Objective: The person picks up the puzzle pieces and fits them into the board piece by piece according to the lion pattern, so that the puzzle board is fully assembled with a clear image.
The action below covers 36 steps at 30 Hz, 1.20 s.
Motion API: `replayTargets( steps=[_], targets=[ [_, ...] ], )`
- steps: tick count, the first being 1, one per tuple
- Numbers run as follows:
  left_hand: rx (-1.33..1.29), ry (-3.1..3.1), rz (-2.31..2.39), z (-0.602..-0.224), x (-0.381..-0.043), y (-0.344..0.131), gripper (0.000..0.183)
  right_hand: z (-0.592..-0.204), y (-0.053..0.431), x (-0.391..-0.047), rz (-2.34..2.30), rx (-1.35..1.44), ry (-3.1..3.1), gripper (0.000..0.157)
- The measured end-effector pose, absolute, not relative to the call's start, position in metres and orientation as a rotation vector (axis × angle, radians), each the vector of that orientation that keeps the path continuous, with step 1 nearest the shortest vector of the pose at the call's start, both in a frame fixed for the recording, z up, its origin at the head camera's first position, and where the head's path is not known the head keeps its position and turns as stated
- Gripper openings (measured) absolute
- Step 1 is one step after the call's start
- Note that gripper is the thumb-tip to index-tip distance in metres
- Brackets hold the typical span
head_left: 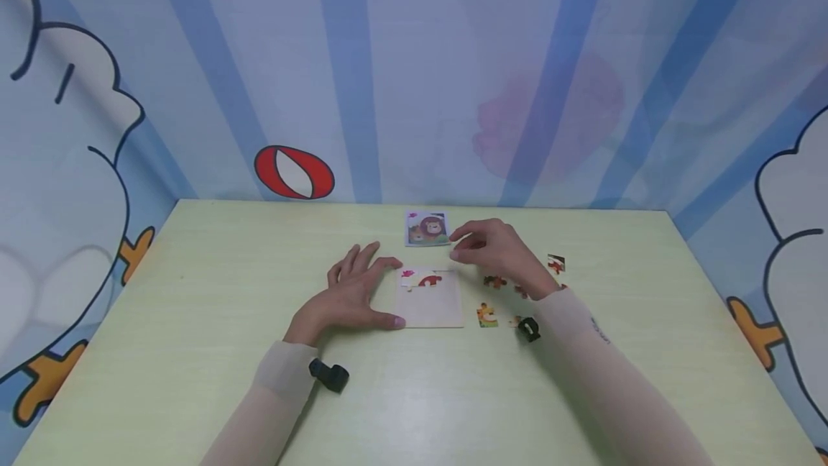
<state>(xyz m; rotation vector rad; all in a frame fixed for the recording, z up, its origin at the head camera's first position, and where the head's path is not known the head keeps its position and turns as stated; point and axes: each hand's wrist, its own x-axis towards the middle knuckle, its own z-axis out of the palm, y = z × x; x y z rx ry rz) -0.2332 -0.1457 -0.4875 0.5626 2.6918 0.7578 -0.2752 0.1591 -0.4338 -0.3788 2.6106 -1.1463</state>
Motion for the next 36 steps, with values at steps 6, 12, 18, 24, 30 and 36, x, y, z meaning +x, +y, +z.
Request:
replayTargets(
  steps=[6,12,18,24,30,36],
  targets=[
    [0.551,2.688,0.787,-0.491,-0.234,-0.145,0.097,-0.435,0.176,-0.271,-1.160,-0.400,2.653,0.038],
    [0.570,2.687,0.798,-0.486,-0.232,-0.145,0.098,-0.435,0.198,-0.268,-1.141,-0.366,2.687,0.038],
    [0.573,2.679,0.798,-0.480,-0.230,-0.144,0.096,-0.436,0.219,-0.261,-1.150,-0.314,2.716,0.040],
    [0.571,2.685,0.801,-0.489,-0.232,-0.146,0.097,-0.436,0.243,-0.253,-1.121,-0.272,2.742,0.042],
    [0.574,2.687,0.817,-0.494,-0.234,-0.148,0.096,-0.435,0.270,-0.250,-1.108,-0.211,2.767,0.042],
    [0.578,2.689,0.814,-0.495,-0.235,-0.147,0.096,-0.438,0.290,-0.247,-1.085,-0.092,2.791,0.048]
  ],
)
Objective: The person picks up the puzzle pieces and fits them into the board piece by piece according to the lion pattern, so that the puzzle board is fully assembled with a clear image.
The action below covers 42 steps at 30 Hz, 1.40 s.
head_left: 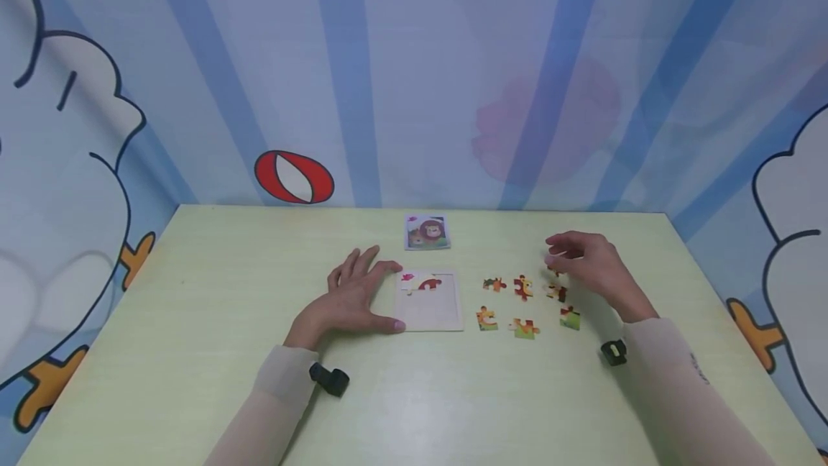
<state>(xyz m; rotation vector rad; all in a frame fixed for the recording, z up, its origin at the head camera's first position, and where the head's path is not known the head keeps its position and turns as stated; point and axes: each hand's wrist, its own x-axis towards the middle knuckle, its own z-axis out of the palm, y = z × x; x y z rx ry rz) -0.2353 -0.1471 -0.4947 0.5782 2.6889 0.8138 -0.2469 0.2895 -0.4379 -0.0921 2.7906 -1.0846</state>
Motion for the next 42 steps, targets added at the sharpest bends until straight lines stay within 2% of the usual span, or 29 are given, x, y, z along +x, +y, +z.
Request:
replayTargets(
  steps=[12,32,42],
  targets=[
    [0.591,2.688,0.816,-0.487,-0.232,-0.146,0.097,-0.450,0.305,-0.251,-1.023,0.132,2.691,0.056],
    [0.539,2.676,0.789,-0.487,-0.233,-0.145,0.098,-0.452,0.301,-0.253,-0.956,0.057,2.789,0.044],
    [0.553,2.684,0.799,-0.488,-0.232,-0.145,0.098,-0.452,0.302,-0.251,-0.983,0.034,2.898,0.027]
  ],
)
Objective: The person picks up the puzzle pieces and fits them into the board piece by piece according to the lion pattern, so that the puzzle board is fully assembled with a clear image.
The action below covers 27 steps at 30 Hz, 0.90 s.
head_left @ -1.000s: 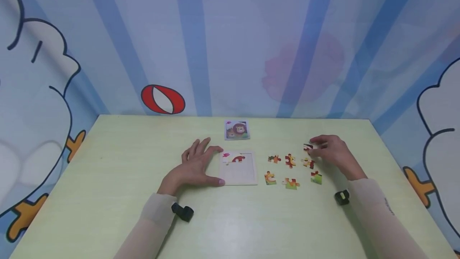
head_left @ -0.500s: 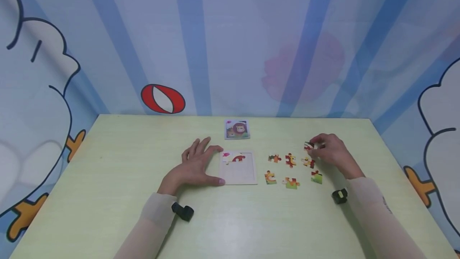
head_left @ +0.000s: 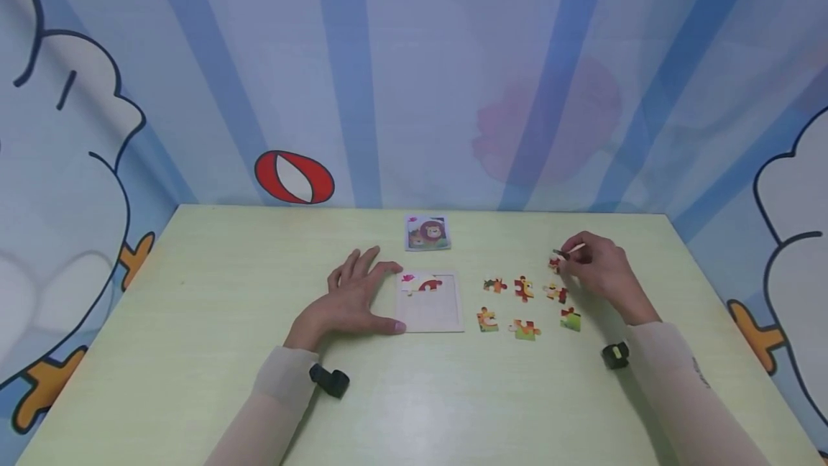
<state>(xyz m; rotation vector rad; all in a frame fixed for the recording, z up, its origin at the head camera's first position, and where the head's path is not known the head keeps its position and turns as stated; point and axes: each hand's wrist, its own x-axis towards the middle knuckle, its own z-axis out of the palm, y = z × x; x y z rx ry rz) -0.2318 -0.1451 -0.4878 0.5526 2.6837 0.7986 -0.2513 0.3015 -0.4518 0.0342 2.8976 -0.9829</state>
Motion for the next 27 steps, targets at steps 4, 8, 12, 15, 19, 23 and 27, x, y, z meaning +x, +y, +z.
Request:
replayTargets(
  steps=[4,8,12,15,19,23,27],
  targets=[
    [0.550,2.682,0.802,-0.488,-0.232,-0.145,0.097,-0.450,0.299,-0.250,-1.029,0.029,2.913,0.026],
    [0.551,2.678,0.802,-0.489,-0.233,-0.146,0.097,-0.449,0.295,-0.248,-1.067,0.021,2.912,0.027],
    [0.552,2.678,0.795,-0.489,-0.233,-0.145,0.097,-0.446,0.291,-0.247,-1.086,-0.032,2.914,0.027],
    [0.553,2.679,0.794,-0.488,-0.233,-0.145,0.097,-0.444,0.287,-0.247,-1.102,-0.075,2.914,0.027],
    [0.555,2.680,0.798,-0.488,-0.233,-0.145,0.097,-0.442,0.279,-0.246,-1.139,-0.086,2.889,0.029],
    [0.554,2.680,0.798,-0.489,-0.234,-0.145,0.097,-0.441,0.271,-0.246,-1.169,-0.083,2.856,0.029],
    [0.550,2.680,0.794,-0.490,-0.234,-0.145,0.098,-0.441,0.264,-0.245,-1.196,-0.074,2.827,0.030]
  ],
)
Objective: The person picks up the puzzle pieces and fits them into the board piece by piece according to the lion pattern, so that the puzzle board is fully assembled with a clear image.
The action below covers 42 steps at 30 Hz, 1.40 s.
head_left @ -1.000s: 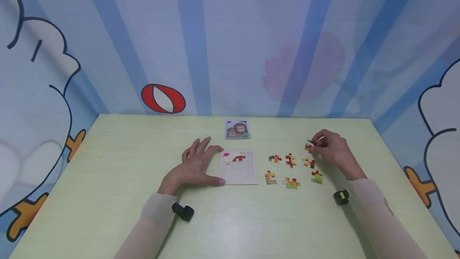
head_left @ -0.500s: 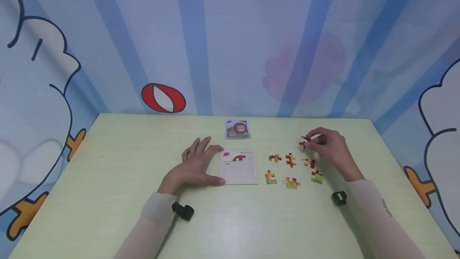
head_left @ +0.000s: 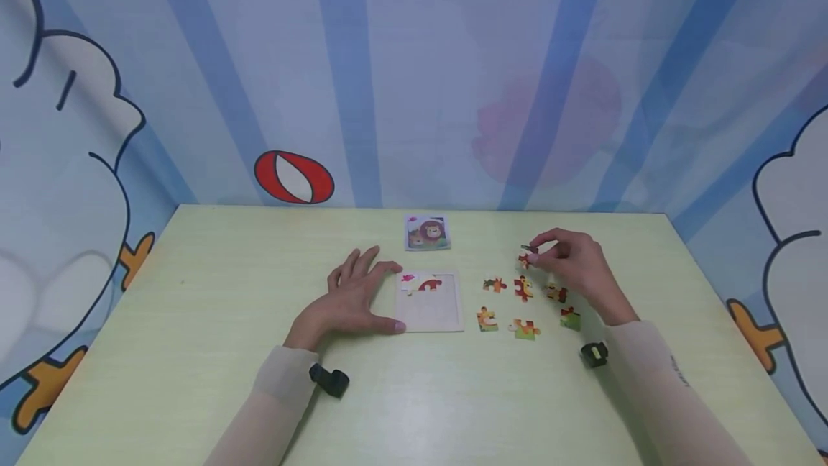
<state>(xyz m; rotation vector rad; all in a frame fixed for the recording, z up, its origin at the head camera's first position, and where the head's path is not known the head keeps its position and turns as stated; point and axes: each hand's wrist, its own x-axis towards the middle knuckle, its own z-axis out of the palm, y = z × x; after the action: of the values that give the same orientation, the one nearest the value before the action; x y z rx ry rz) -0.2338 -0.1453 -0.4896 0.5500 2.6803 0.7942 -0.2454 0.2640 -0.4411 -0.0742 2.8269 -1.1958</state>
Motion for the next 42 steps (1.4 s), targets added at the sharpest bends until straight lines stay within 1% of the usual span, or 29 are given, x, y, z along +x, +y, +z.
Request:
replayTargets(
  steps=[12,31,42],
  targets=[
    [0.550,2.684,0.786,-0.490,-0.234,-0.145,0.098,-0.442,0.237,-0.244,-1.258,-0.112,2.742,0.029],
    [0.551,2.681,0.794,-0.487,-0.233,-0.145,0.097,-0.446,0.203,-0.250,-1.336,-0.139,2.599,0.022],
    [0.575,2.684,0.805,-0.485,-0.231,-0.146,0.098,-0.444,0.186,-0.252,-1.389,-0.154,2.477,0.025]
  ],
)
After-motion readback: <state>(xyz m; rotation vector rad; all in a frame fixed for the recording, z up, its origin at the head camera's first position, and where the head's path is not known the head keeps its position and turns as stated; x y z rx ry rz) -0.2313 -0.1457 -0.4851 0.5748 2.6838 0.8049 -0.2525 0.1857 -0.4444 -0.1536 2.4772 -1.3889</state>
